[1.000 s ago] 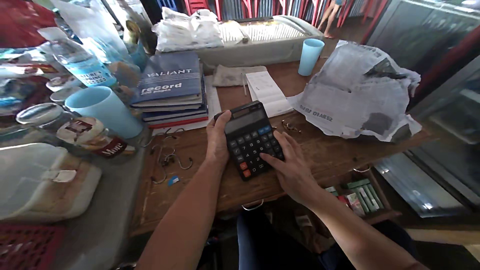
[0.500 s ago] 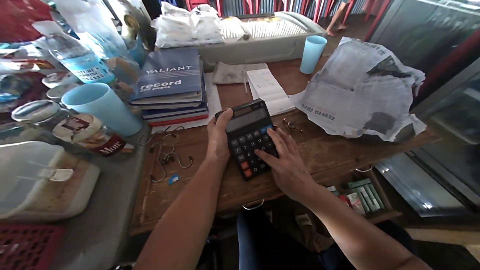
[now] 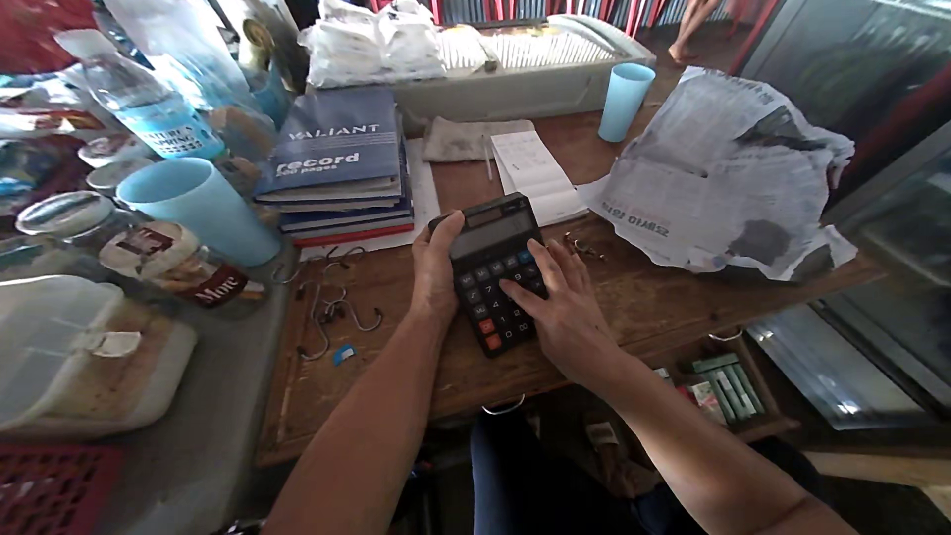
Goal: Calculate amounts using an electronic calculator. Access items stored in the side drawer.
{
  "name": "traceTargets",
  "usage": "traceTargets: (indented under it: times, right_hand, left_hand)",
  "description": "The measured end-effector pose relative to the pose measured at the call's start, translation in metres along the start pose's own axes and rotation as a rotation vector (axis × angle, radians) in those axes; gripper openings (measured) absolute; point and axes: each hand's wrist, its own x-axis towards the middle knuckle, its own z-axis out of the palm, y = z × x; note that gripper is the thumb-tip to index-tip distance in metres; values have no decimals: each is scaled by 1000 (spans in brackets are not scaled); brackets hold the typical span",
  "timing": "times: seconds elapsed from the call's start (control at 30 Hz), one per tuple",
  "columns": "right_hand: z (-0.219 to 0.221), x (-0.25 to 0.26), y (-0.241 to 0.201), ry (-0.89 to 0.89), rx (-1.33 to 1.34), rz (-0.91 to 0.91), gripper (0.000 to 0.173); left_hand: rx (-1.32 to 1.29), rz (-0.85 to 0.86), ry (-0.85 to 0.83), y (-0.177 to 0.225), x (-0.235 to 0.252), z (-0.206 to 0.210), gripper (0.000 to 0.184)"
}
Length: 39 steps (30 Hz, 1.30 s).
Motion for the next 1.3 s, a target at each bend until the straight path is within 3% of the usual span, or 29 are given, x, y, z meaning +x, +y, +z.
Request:
traceTargets:
  times: [0.27,0.53,0.7,0.77,1.13,1.3]
  right_hand:
    - [4,-37,-1,103,159,-91,49]
    - [5,-45,-6,31,34,-126,59]
    - [8,-48,13,212,223,-68,17]
    - [4,-49,23,294,251,-31,10]
    - [3,-53,38,379,258,12,14]
    - [4,-55,38,309,263,-9,17]
  left_hand:
    - [8,-5,-14,1,0,0,25]
    - [47,-21,13,2,-1,-1,31]
    - [51,-1,0,3,-3,0,28]
    - [40,-1,-1,2,-3,0,26]
    - [73,-35,30,3,-2,1,28]
    - [55,-26,32,2,-2,2,27]
